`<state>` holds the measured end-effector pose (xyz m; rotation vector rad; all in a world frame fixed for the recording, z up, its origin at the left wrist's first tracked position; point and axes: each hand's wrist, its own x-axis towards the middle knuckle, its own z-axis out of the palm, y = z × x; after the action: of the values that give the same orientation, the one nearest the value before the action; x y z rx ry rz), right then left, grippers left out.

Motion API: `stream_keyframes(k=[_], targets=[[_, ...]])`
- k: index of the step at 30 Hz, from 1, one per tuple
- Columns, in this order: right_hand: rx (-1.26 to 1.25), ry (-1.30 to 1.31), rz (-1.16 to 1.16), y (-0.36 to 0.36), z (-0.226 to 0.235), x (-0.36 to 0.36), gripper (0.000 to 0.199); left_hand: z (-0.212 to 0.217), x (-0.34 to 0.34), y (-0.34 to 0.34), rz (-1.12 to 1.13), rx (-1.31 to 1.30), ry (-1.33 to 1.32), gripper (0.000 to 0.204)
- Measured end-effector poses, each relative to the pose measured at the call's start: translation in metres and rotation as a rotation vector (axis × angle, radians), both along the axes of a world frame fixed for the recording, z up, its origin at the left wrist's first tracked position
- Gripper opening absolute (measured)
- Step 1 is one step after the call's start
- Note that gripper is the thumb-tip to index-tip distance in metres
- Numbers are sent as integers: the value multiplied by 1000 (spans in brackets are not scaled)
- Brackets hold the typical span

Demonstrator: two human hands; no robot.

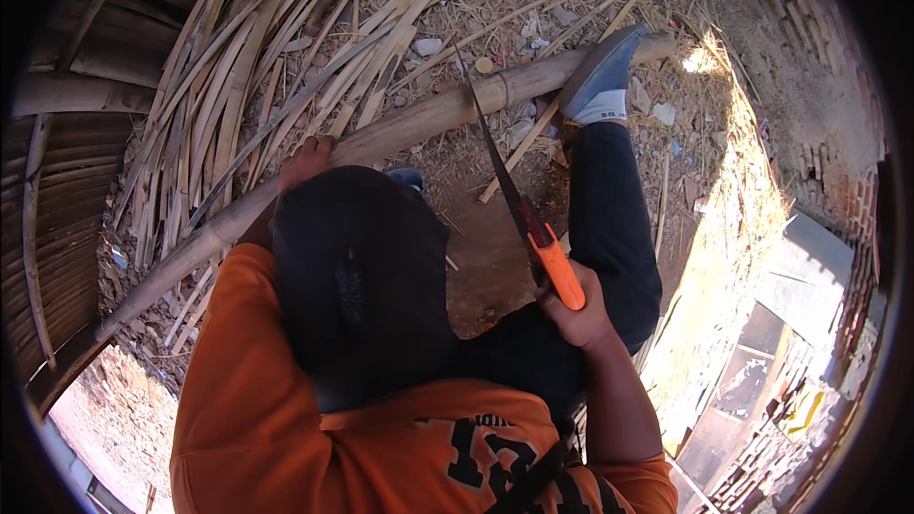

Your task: The person picks up a wooden log and saws a section off using a hand saw while sitting on the ground.

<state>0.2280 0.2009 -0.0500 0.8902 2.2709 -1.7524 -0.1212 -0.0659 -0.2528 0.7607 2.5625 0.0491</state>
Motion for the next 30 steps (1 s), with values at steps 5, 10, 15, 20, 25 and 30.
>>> stream_keyframes(k=[5, 10, 15, 20, 25, 30], targets=[[-342, -71, -360, 19, 23, -4, 8, 0, -3, -3, 8, -15, -6, 54], [-274, -25, -235, 24, 36, -20, 7, 5, 3, 0, 16, -71, 55, 53], [-47, -85, -135, 22, -12, -66, 12, 7, 7, 8, -1, -15, 18, 53], [-304, -131, -270, 28, 12, -49, 7, 22, -1, 6, 24, 12, -15, 52], [-183, -72, -245, 13, 41, 6, 5, 17, 8, -3, 0, -17, 53, 54], [26, -12, -79, 21, -31, -56, 11, 18, 7, 14, 21, -19, -7, 57]])
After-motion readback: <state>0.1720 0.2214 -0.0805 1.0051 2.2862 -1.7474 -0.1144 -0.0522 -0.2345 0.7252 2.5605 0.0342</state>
